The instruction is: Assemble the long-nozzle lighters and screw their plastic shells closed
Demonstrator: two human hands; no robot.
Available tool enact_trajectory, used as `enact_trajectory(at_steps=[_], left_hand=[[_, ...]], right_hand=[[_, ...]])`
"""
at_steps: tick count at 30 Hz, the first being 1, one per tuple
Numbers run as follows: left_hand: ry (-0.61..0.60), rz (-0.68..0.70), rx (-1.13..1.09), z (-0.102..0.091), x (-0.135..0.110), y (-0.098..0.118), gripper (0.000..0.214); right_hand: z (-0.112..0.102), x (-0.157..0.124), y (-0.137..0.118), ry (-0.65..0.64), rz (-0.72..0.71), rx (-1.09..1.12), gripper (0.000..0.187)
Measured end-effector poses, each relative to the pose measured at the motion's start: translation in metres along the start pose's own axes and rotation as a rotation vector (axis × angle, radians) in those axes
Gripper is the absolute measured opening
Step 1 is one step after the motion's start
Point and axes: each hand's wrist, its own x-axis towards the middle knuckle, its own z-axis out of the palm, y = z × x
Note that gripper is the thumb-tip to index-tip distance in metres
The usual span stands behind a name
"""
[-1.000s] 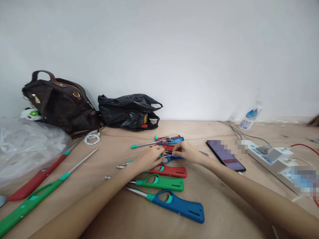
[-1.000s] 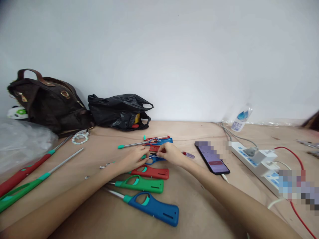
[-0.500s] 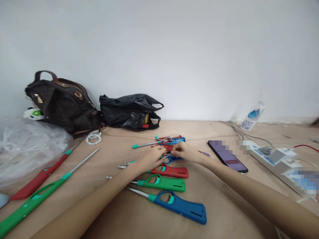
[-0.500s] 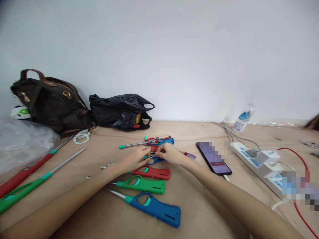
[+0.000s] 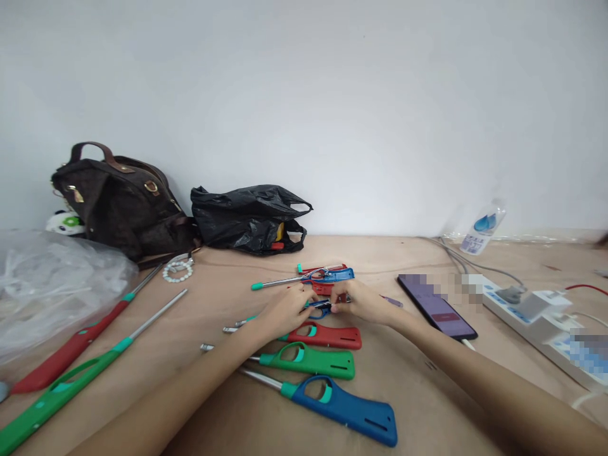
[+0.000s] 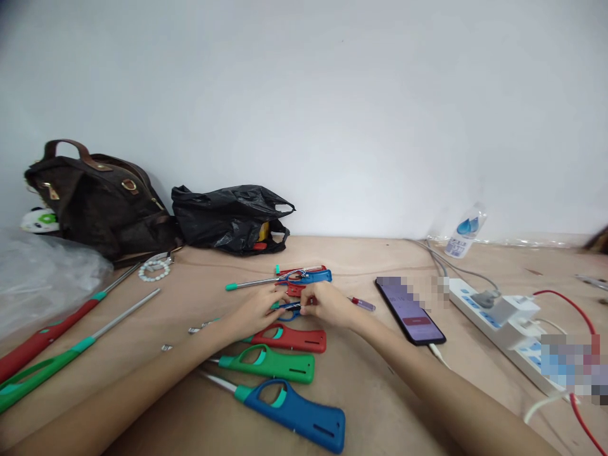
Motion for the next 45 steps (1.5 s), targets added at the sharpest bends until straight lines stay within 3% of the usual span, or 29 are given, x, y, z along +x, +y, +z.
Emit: enact_trajectory(at_steps=[9,16,23,27,32,45], left_hand=[[0.031,-0.044,-0.04,0.003,0.003,-0.003,0.02],[0.043,-0.085,-0.1,0.0,0.004,0.002,0.02],[0.037,-0.158,-0.35,-0.017,0.006,-0.003,0.02],[0.008,-0.203,-0.206,-0.034,0.004,-0.008,0.014],[-0.199,-0.188,-0.047,-0.05,0.001,-0.008,0.009],[-0.265,-0.276,0.029,-0.047,0.002,-0.006,0.003]], right_hand=[[-0.001,0.004,0.0,0.018,-0.009,-0.169,0.014],[-0.001,0.003,0.001,0.021,0.005,-0.164,0.01],[-0.003,0.002,0.001,0.023,-0.053,-0.194,0.016],[-0.004,0.001,0.0,0.01,-0.07,-0.218,0.017],[-0.004,0.0,0.0,-0.007,-0.074,-0.231,0.016],[-0.002,0.001,-0.003,0.005,-0.125,-0.314,0.015]])
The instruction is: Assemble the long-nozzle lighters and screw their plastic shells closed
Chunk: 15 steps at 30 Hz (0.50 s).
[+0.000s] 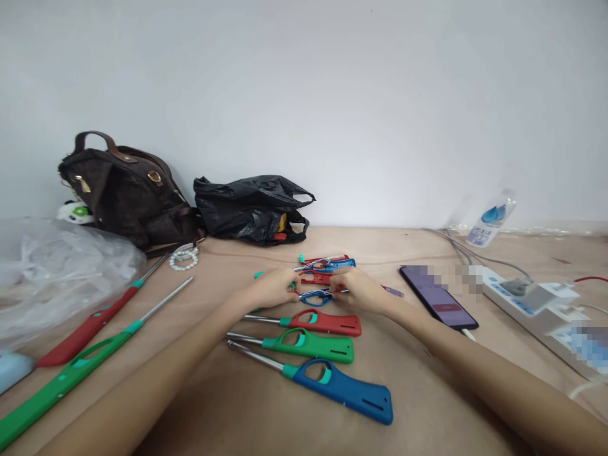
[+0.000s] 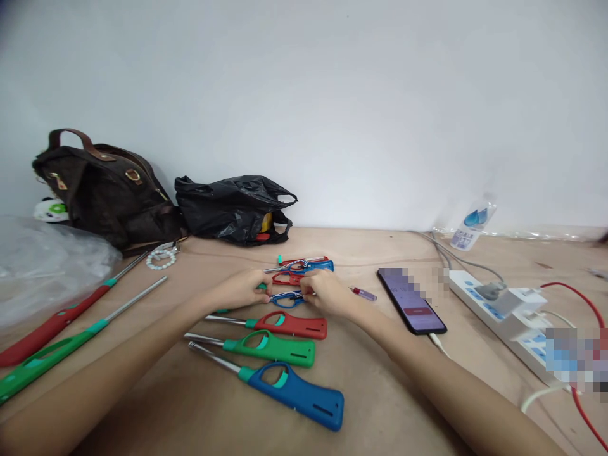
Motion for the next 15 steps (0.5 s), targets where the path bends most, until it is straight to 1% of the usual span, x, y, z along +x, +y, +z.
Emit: enact_trajectory(at_steps=[7,10,12,15], left_hand=[[-0.008,-0.01,-0.015,-0.0016,-0.0012,0.0028,0.004],[-0.01,0.002,0.0,-0.0026,-0.0018,0.0031,0.008],[0.001,0.056,-0.007,-0.0045,-0.0025,0.0024,0.016],[0.07,0.192,-0.1,-0.0079,-0.0038,-0.0005,0.033]], right_hand=[[0.0064,-0.0032,0.0034,0.006,-0.004,-0.019,0.013],[0.0077,-0.0048,0.0037,0.015,0.0,-0.028,0.013],[0.0078,-0.0057,0.0034,0.018,-0.004,-0.015,0.014],[0.0076,-0.0065,0.003,0.024,-0.021,-0.001,0.015]])
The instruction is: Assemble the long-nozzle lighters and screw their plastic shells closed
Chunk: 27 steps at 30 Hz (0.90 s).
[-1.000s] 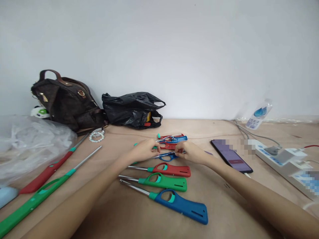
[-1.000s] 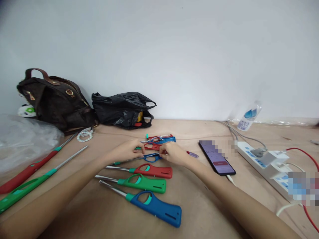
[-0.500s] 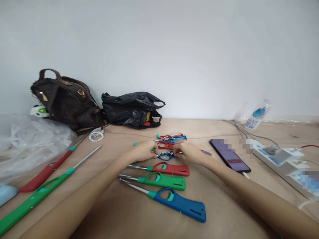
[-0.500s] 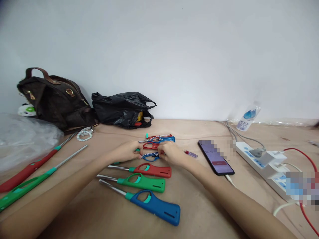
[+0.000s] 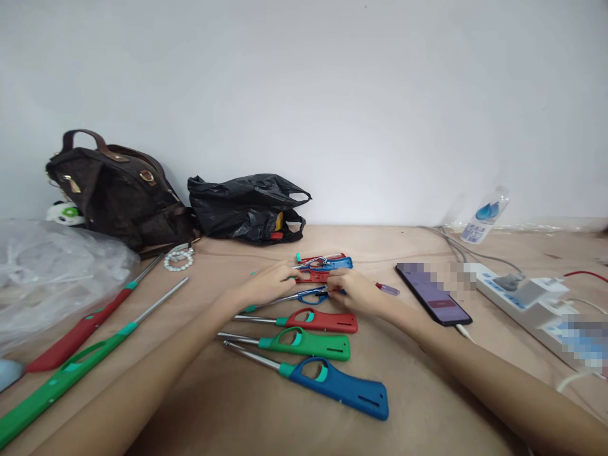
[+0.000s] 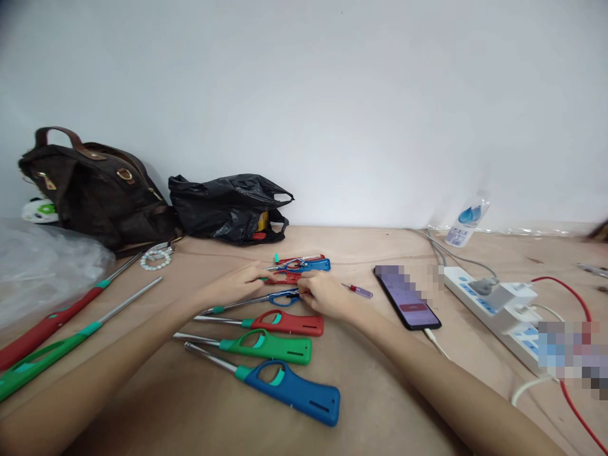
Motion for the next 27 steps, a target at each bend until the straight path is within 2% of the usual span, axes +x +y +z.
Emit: enact_trajectory(at_steps=[2,5,9,11,15,21,24,27], left_hand=[[0.018,0.076,-0.091,-0.001,-0.001,-0.003,0.039],[-0.017,0.134,-0.209,0.002,0.0,-0.007,0.041],[-0.053,0.046,-0.417,0.01,0.005,-0.008,0.051],[-0.027,0.019,-0.492,0.013,0.007,-0.005,0.043],[0.054,0.026,-0.459,0.017,0.009,-0.002,0.025],[0.049,0.056,-0.455,0.02,0.01,0.002,0.028],[0.074,0.064,-0.436,0.02,0.011,0.003,0.018],[0.082,0.051,-0.444,0.02,0.011,0.001,0.02]], right_hand=[[0.0,0.0,0.0,0.005,-0.004,0.002,0.015],[0.0,0.0,-0.001,0.01,-0.011,0.003,0.015],[0.0,0.0,-0.002,0.036,0.007,0.03,0.014],[0.001,0.0,-0.001,0.035,0.028,0.072,0.014],[0.005,0.0,0.003,0.017,0.059,0.145,0.013],[0.006,0.0,0.004,-0.014,0.116,0.166,0.011],[0.003,0.0,0.0,-0.039,0.131,0.167,0.01],[0.001,0.0,-0.004,-0.063,0.139,0.165,0.009]])
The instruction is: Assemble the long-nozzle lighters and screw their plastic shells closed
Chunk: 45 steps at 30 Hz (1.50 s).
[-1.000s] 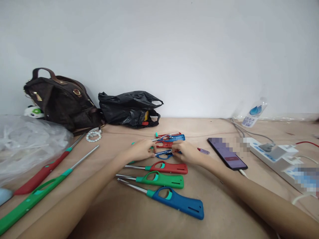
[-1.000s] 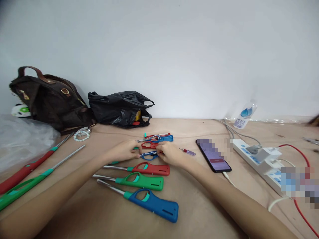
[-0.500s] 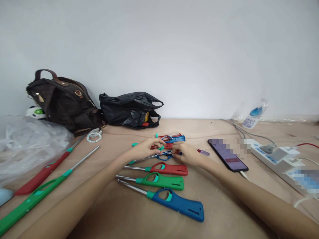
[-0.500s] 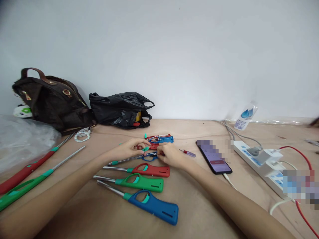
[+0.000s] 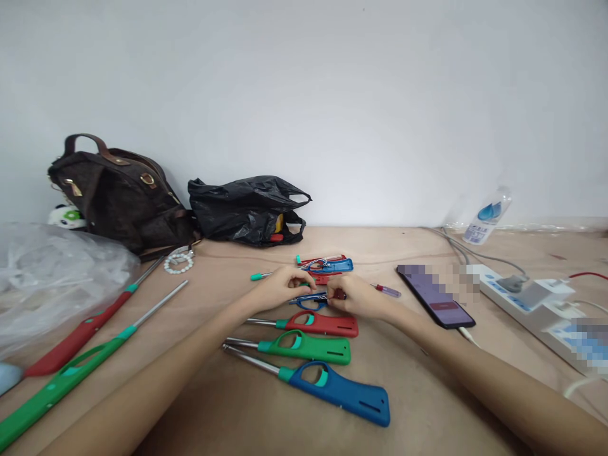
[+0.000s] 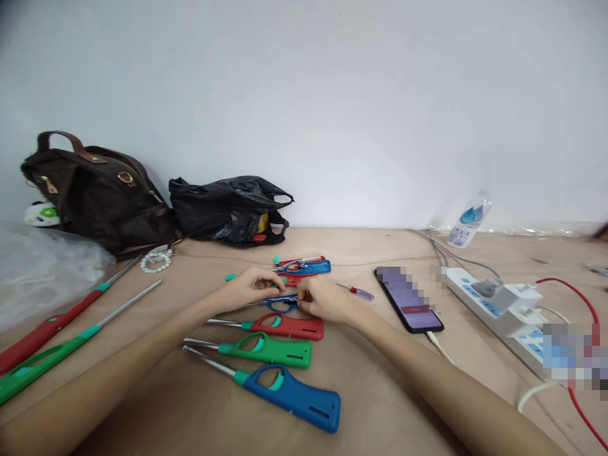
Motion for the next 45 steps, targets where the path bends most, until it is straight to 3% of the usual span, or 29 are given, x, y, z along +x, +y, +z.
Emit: enact_trajectory(at_steps=[6,17,21,24,30,34,45], left_hand=[[-0.09,-0.096,-0.149,-0.003,-0.002,-0.008,0.035],[-0.132,-0.002,0.14,-0.001,-0.002,0.01,0.064],[-0.109,0.09,0.378,0.001,0.0,0.011,0.046],[-0.078,0.084,0.619,0.004,-0.002,0.008,0.029],[-0.071,0.054,0.952,0.009,-0.01,0.016,0.021],[-0.085,0.005,0.923,0.01,-0.009,0.019,0.023],[-0.113,0.085,0.629,0.009,-0.004,0.02,0.008]], right_hand=[[-0.002,-0.002,-0.005,0.003,0.013,-0.015,0.009],[0.0,-0.002,-0.004,0.02,0.023,0.0,0.009],[-0.001,-0.003,-0.005,0.031,0.013,0.02,0.009],[-0.001,-0.002,-0.005,0.032,0.006,0.031,0.009],[-0.002,-0.001,-0.005,0.016,0.026,0.052,0.009],[-0.002,-0.001,-0.003,0.03,0.026,0.083,0.009],[0.0,0.001,0.003,0.082,0.017,0.203,0.01]])
